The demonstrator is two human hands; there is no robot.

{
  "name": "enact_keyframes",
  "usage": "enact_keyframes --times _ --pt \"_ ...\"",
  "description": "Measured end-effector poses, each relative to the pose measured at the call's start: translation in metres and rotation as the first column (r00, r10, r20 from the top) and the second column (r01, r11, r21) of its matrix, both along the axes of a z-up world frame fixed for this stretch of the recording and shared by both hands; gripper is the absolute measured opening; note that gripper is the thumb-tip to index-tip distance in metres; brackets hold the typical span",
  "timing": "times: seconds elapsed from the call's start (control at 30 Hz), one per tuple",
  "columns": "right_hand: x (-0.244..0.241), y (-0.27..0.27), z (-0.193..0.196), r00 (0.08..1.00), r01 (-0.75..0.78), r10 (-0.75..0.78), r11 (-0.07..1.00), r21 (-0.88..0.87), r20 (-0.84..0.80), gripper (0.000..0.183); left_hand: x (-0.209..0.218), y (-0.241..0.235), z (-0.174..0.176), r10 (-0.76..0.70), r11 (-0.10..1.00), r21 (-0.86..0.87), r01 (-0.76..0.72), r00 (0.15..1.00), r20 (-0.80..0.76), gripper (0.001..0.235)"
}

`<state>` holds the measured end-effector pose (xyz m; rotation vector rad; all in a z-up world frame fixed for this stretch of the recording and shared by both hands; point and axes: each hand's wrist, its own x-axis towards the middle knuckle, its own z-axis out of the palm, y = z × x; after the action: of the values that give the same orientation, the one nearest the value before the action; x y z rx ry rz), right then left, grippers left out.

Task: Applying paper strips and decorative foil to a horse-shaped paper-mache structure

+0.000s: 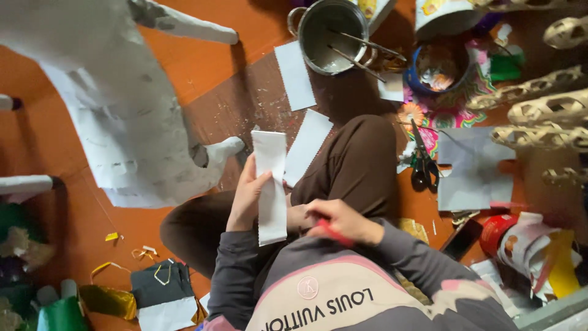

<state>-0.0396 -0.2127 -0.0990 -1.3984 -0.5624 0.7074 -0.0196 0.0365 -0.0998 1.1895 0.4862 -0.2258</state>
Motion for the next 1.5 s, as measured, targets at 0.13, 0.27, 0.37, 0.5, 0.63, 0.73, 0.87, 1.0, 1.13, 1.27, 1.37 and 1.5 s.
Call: enact_keyframes --times 0.13,0.27,0.37,0.5,0.63,0.73,0.87,1.0,1.13,1.27,1.37,1.5 --pt "0.001 -0.029 -0.018 0.899 -0.017 0.045 0.998 0.068 -0.435 0.075 -0.004 -0.012 0.035 0.02 0.999 -0.05 -0.017 0.998 0.058 0.06" --pt "0.026 -0.036 0.017 0.911 -0.077 0.106 0.993 0.09 -0.399 0.076 -0.007 -0.008 0.041 -0.009 0.998 -0.061 0.014 0.995 0.096 0.059" --pt "0.026 -0.036 0.016 0.895 -0.083 0.109 0.993 0.078 -0.433 0.076 -0.008 -0.007 0.056 -0.01 0.993 -0.12 0.019 0.997 0.081 0.06" --pt "0.021 -0.036 0.007 0.885 -0.092 0.12 0.992 0.084 -0.45 0.076 -0.009 -0.007 0.061 -0.009 0.986 -0.164 0.017 0.999 0.047 0.06" --pt "0.027 -0.034 0.017 0.882 -0.104 0.125 0.992 0.07 -0.454 0.075 -0.01 -0.004 0.059 -0.009 0.985 -0.171 0.015 0.999 0.034 0.06" --pt "0.026 -0.032 0.023 0.884 -0.109 0.144 0.989 0.102 -0.445 0.069 -0.015 0.005 0.023 -0.128 0.986 -0.096 0.136 0.988 0.084 0.057" --pt "0.012 -0.026 0.017 0.742 -0.035 0.2 0.965 0.261 -0.64 0.077 -0.023 0.014 -0.02 -0.423 0.906 0.089 0.414 0.898 0.125 0.053" --pt "-0.007 -0.028 -0.034 0.615 0.137 0.111 0.96 0.245 -0.78 0.075 -0.024 0.015 -0.021 -0.49 0.868 0.154 0.473 0.865 0.107 0.05" --pt "0.018 -0.052 -0.023 0.716 0.13 -0.025 0.987 0.099 -0.698 0.071 -0.021 0.021 -0.019 -0.561 0.8 0.288 0.526 0.827 0.046 0.05" --pt "0.056 -0.13 -0.034 0.868 0.338 -0.496 0.622 -0.707 -0.021 0.051 -0.025 0.027 -0.033 -0.468 0.84 0.315 0.441 0.884 0.009 0.058" --pt "0.052 -0.202 -0.107 0.899 0.349 -0.362 0.249 -0.903 0.247 0.055 -0.031 0.028 -0.056 -0.361 0.903 0.245 0.352 0.932 -0.007 0.061" --pt "0.036 -0.252 -0.192 0.977 0.17 -0.116 -0.069 -0.983 0.177 0.044 -0.028 0.028 -0.056 -0.279 0.951 0.137 0.275 0.96 0.004 0.061"
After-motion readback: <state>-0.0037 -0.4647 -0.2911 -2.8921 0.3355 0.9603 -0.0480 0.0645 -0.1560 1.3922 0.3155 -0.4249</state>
